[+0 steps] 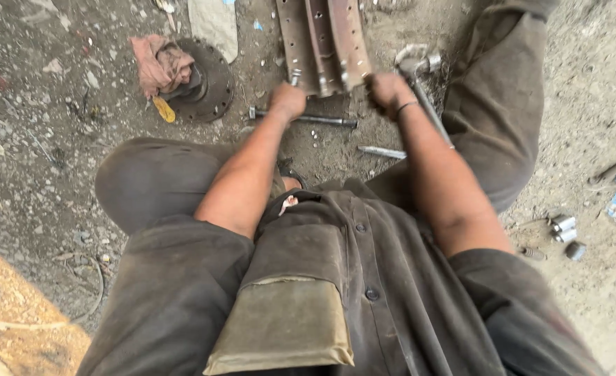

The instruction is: The person sits on the ground and uses a hammer and punch to drive pins into a brake shoe assembly. They repeatedly align the components and strike the pins to secure them, occasionally adjusting the parts with their hands.

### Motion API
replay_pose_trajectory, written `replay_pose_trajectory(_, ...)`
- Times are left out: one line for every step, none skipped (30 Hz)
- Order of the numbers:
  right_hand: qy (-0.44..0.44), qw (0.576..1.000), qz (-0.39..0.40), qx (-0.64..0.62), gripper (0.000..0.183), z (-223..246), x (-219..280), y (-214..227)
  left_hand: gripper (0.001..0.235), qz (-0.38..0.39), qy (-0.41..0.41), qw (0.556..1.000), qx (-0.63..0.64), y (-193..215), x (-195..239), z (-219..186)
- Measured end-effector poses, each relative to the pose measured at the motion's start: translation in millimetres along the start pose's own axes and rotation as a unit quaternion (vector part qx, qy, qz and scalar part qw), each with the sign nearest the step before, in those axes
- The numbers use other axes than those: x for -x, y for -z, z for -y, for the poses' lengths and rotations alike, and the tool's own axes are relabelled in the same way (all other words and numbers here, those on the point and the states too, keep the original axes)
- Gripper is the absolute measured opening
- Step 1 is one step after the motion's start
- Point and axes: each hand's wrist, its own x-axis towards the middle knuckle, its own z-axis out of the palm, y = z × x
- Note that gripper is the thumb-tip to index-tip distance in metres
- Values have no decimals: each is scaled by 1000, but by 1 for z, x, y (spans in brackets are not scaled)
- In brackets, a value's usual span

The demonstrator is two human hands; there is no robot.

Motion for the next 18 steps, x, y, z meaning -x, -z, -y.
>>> replay_pose_trajectory(8, 1000, -6, 18, 24, -2, 0, 10, 45, 14, -25, 999, -45, -9, 2, 3)
replay_pose_trajectory(16, 999, -11, 36, 23, -5, -1, 16, 47, 27, -50, 994, -90, -19, 3, 6)
replay_pose_trajectory(-4, 997, -20, 73, 23, -7, -2, 20, 49, 40, -75, 987, -133, -27, 2, 6)
replay_pose_trajectory(-24, 993, -29, 111, 24, -11, -3, 20, 52, 53, -101, 978, -176, -33, 0, 7)
replay_pose_trajectory(-44, 987, -37, 150, 28, -16, -4, 19, 54, 65, -126, 966, -217, -38, -3, 9)
replay_pose_trajectory(-39, 978, -54, 198, 32, -21, -5, 14, 54, 50, -118, 967, -220, -40, -7, 12)
replay_pose_trajectory(-33, 966, -71, 246, 37, -27, -6, 5, 53, 34, -109, 968, -224, -41, -12, 16)
replay_pose_trajectory(-27, 952, -87, 293, 43, -30, -7, 0, 52, 18, -101, 968, -228, -40, -17, 20)
replay_pose_trajectory(-10, 944, -70, 324, 43, -32, -6, -3, 53, 15, -105, 969, -222, -39, -22, 23)
replay_pose_trajectory(8, 934, -52, 354, 43, -32, -5, -5, 53, 12, -109, 970, -216, -38, -28, 25)
replay_pose_trajectory(25, 923, -34, 383, 44, -30, -2, -7, 54, 9, -113, 971, -213, -36, -33, 29)
replay_pose_trajectory(2, 955, -26, 295, 41, -28, 2, -7, 55, 22, -124, 965, -229, -34, -38, 31)
replay_pose_trajectory(-20, 979, -18, 204, 38, -23, 8, -4, 55, 34, -136, 959, -247, -33, -43, 31)
replay_pose_trajectory(-43, 993, -10, 111, 35, -18, 13, -2, 56, 46, -148, 952, -265, -30, -49, 30)
replay_pose_trajectory(-49, 991, -3, 125, 36, -13, 18, 0, 57, 53, -154, 948, -273, -28, -54, 29)
replay_pose_trajectory(-56, 989, 3, 140, 36, -9, 23, 1, 58, 60, -161, 944, -281, -26, -58, 29)
replay_pose_trajectory(-60, 986, 8, 156, 37, -7, 28, 0, 58, 66, -169, 941, -287, -23, -61, 28)
replay_pose_trajectory(-59, 986, 0, 158, 37, -10, 32, -3, 59, 61, -174, 937, -298, -21, -61, 31)
